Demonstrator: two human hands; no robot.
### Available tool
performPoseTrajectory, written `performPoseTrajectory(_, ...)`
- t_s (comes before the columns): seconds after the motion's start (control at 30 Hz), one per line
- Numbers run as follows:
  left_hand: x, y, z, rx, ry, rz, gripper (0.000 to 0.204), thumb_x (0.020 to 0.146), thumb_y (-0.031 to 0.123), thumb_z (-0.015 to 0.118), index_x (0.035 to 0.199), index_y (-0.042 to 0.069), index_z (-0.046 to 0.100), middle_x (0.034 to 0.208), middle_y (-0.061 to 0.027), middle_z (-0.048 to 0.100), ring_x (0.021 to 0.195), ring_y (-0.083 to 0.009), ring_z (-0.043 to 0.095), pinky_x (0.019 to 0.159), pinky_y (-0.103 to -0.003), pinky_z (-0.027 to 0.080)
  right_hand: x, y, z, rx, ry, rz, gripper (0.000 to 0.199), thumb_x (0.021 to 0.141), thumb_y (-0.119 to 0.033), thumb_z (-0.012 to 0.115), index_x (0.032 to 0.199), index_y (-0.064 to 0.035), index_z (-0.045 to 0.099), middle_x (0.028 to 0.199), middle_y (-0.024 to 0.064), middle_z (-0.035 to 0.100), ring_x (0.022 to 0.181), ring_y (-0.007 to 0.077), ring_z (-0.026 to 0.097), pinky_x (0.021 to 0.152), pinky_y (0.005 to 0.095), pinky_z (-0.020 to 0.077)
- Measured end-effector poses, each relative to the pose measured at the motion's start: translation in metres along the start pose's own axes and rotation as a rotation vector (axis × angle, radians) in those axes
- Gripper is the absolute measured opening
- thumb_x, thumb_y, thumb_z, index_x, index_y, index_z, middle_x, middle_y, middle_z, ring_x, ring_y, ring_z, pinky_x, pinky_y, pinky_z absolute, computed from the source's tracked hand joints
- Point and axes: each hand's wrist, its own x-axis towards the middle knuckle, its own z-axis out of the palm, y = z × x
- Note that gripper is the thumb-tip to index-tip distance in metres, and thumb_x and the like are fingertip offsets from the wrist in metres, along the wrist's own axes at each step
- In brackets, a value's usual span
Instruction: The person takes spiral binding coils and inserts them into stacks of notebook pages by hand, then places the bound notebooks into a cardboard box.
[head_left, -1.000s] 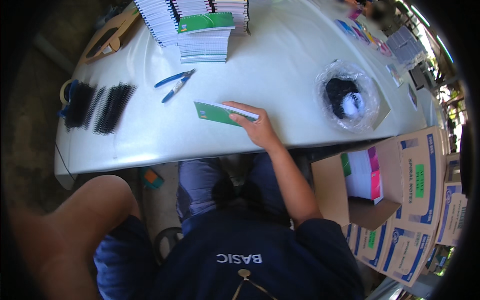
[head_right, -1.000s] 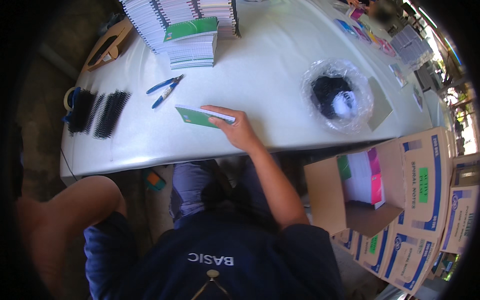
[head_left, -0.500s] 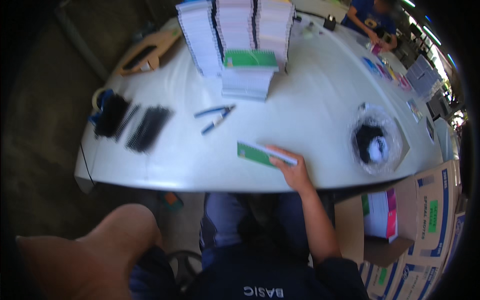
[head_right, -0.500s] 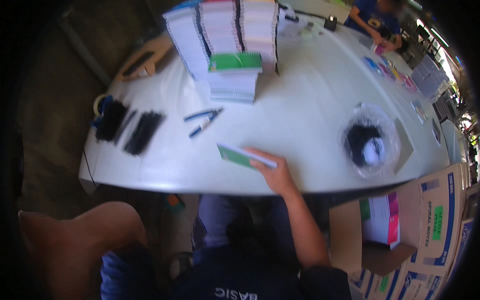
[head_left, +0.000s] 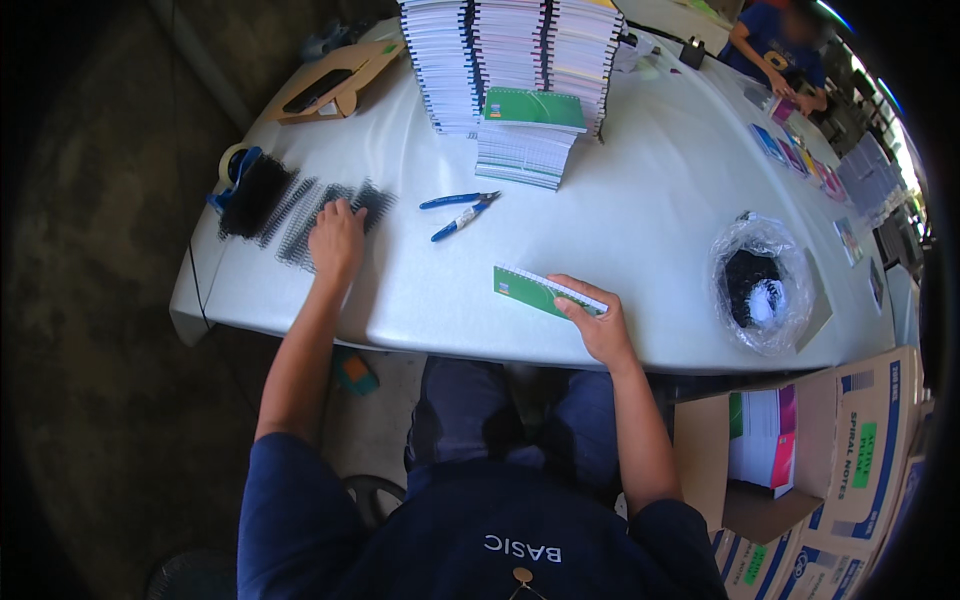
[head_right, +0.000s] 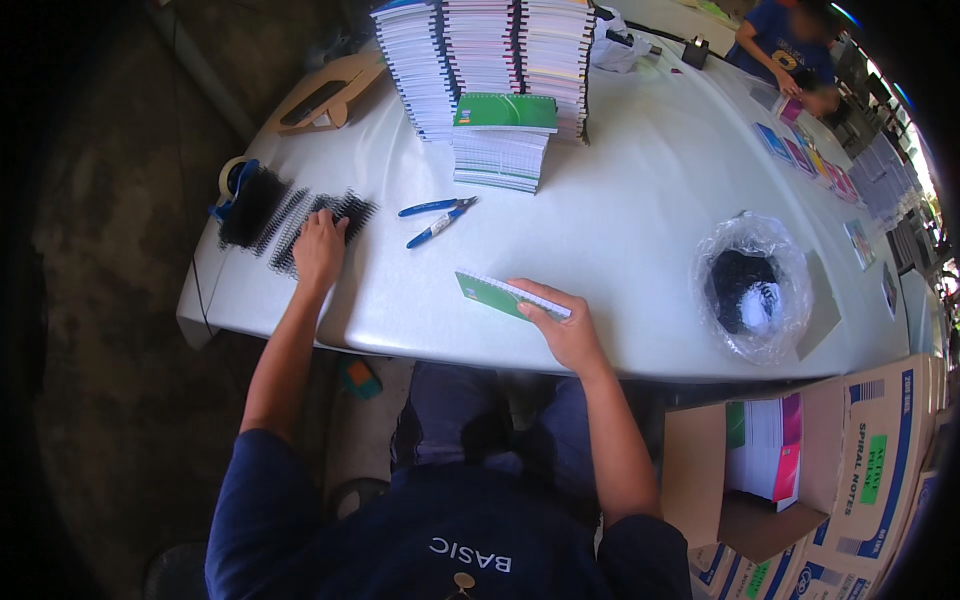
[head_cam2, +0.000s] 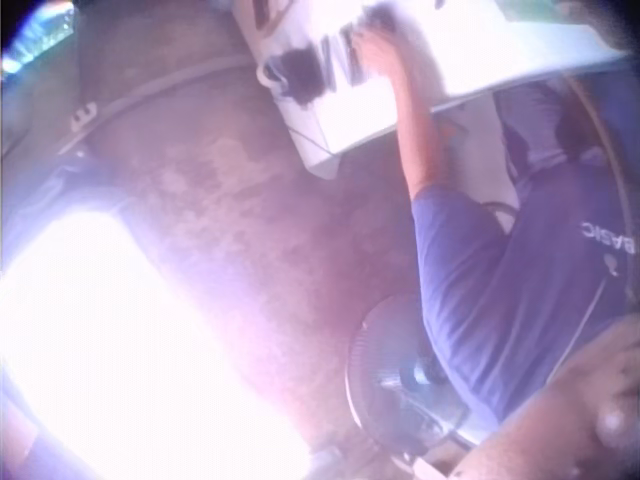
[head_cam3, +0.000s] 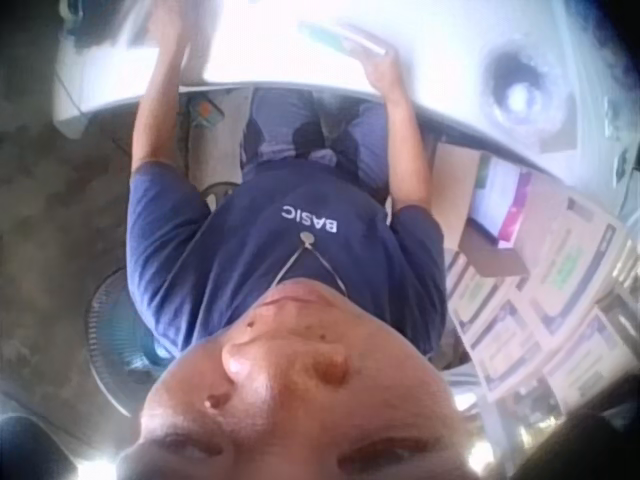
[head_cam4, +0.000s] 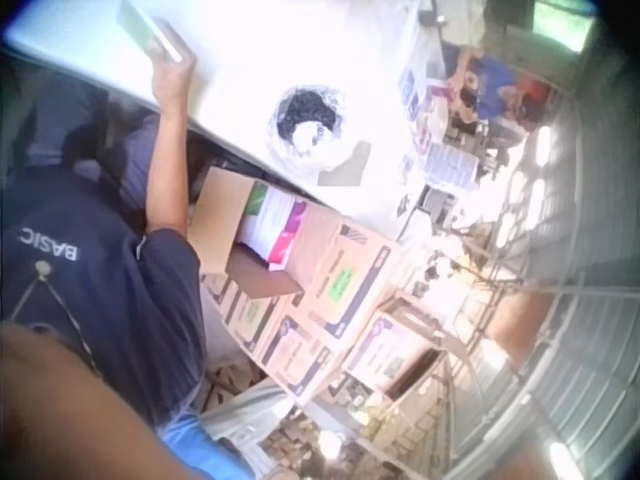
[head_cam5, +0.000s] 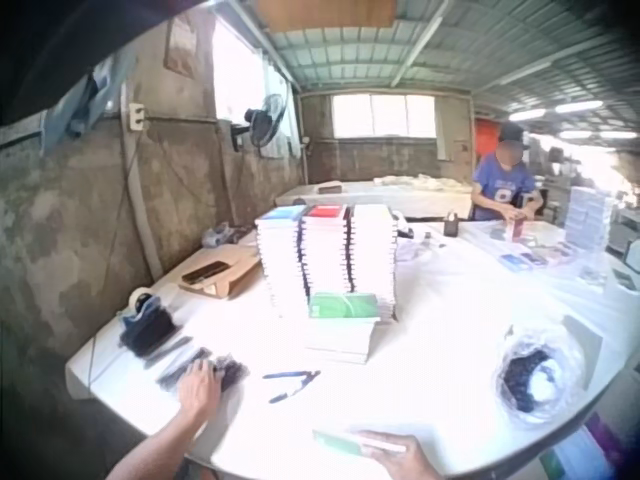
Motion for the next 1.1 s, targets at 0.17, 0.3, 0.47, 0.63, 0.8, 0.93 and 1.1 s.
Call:
performPoseTrajectory(0.17,0.012,0.022,-0.040,-0.071,-0.147,0.013,0.029,0.086,0.034,0.056,0.090,0.008,0.068,0.100,-0.0107,0.062,0.095,-0.0287,0.058,0.077,-0.041,0.046,0.000,-0.004,-0.003,-0.015,-0.016,-0.030,0.029,0.088,-0.005,0.058,0.116,-0.0002,0.060,0.111,0.0087,0.064,0.103,0.0129,0.056,0.092,0.0265,0.0416)
performPoseTrajectory(0.3,0.036,0.011,-0.067,-0.278,-0.079,0.037,0.026,0.087,0.028,0.054,0.096,0.007,0.067,0.096,-0.0144,0.064,0.088,-0.0340,0.060,0.078,-0.041,0.047,-0.003,-0.003,-0.003,0.005,-0.057,-0.047,0.029,0.088,-0.006,0.058,0.117,-0.0006,0.060,0.112,0.0092,0.064,0.104,0.0135,0.056,0.093,0.0272,0.0414)
performPoseTrajectory(0.47,-0.012,0.071,-0.105,-1.148,-0.502,0.351,0.038,0.092,0.039,0.049,0.103,0.004,0.057,0.074,-0.0009,0.047,0.069,-0.0120,0.042,0.066,-0.025,0.038,-0.006,0.003,-0.002,-0.003,0.008,-0.014,0.028,0.088,-0.007,0.058,0.115,-0.0003,0.061,0.110,0.0094,0.065,0.102,0.0130,0.056,0.091,0.0270,0.0425)
performPoseTrajectory(0.63,-0.056,0.091,-0.098,-1.207,-0.894,0.285,0.042,0.096,0.040,0.046,0.083,0.001,0.057,0.065,-0.0020,0.046,0.064,-0.0111,0.043,0.062,-0.026,0.039,-0.006,0.005,-0.001,0.000,0.007,-0.034,0.027,0.088,-0.007,0.059,0.114,-0.0001,0.062,0.108,0.0090,0.065,0.099,0.0125,0.058,0.090,0.0263,0.0436)
performPoseTrajectory(0.8,-0.053,0.096,-0.098,-1.147,-0.992,0.178,0.043,0.096,0.039,0.046,0.080,0.002,0.059,0.060,-0.0013,0.045,0.061,-0.0104,0.041,0.059,-0.025,0.037,-0.007,0.006,-0.003,0.014,-0.010,-0.062,0.026,0.087,-0.004,0.059,0.113,0.0004,0.062,0.107,0.0087,0.066,0.098,0.0120,0.058,0.088,0.0252,0.0442)
performPoseTrajectory(0.93,-0.041,0.097,-0.100,-1.303,-1.133,0.000,0.031,0.095,0.031,0.051,0.081,0.005,0.057,0.068,0.0018,0.048,0.063,-0.0064,0.041,0.059,-0.022,0.035,-0.009,0.005,-0.004,-0.019,-0.060,-0.072,0.026,0.087,-0.003,0.058,0.112,0.0002,0.062,0.107,0.0091,0.066,0.097,0.0122,0.059,0.087,0.0251,0.0446)
performPoseTrajectory(1.1,-0.035,0.101,-0.115,-1.151,-0.663,0.520,0.017,0.082,0.014,0.066,0.096,0.008,0.059,0.093,-0.0012,0.055,0.082,-0.0138,0.052,0.070,-0.027,0.039,-0.008,-0.001,0.004,-0.023,-0.013,-0.092,0.026,0.087,-0.002,0.058,0.112,-0.0010,0.063,0.105,0.0097,0.067,0.094,0.0115,0.060,0.085,0.0242,0.0454)
